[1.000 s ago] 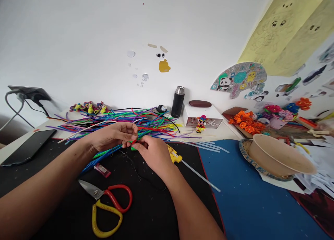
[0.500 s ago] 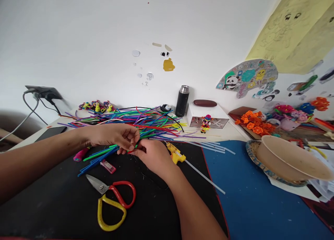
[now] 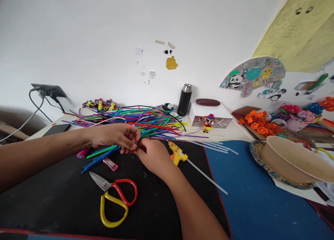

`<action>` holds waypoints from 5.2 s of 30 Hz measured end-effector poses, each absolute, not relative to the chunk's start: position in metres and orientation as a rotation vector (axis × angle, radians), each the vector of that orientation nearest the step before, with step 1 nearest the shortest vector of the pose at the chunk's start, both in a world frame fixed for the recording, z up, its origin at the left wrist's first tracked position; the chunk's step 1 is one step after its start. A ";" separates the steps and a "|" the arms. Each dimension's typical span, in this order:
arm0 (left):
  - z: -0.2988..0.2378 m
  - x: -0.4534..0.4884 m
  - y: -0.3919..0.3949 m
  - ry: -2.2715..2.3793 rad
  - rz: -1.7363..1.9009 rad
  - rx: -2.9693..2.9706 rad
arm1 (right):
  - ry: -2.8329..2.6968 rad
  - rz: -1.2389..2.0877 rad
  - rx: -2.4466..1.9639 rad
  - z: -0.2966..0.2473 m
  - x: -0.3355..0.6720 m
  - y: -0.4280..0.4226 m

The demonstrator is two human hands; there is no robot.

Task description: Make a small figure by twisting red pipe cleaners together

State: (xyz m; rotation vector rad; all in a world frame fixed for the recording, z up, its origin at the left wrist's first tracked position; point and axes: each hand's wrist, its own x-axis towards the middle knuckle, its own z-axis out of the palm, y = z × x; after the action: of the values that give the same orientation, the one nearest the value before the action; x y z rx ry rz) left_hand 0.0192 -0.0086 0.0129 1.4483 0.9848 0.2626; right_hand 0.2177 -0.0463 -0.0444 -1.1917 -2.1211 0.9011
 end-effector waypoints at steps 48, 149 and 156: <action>-0.018 0.035 -0.031 1.057 1.072 1.216 | -1.746 0.910 -1.166 -0.051 0.218 -0.045; -0.011 -0.003 -0.059 0.986 0.866 1.508 | -1.575 1.548 -0.929 -0.049 0.207 -0.054; -0.008 0.003 -0.063 1.085 0.940 1.557 | -1.560 1.529 -0.924 -0.046 0.207 -0.055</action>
State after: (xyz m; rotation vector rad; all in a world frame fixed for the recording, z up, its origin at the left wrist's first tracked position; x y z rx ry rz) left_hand 0.0033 -0.0629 -0.0075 1.5572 1.0854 0.9401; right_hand 0.2067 -0.0549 -0.0463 -0.9239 -1.5596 1.5288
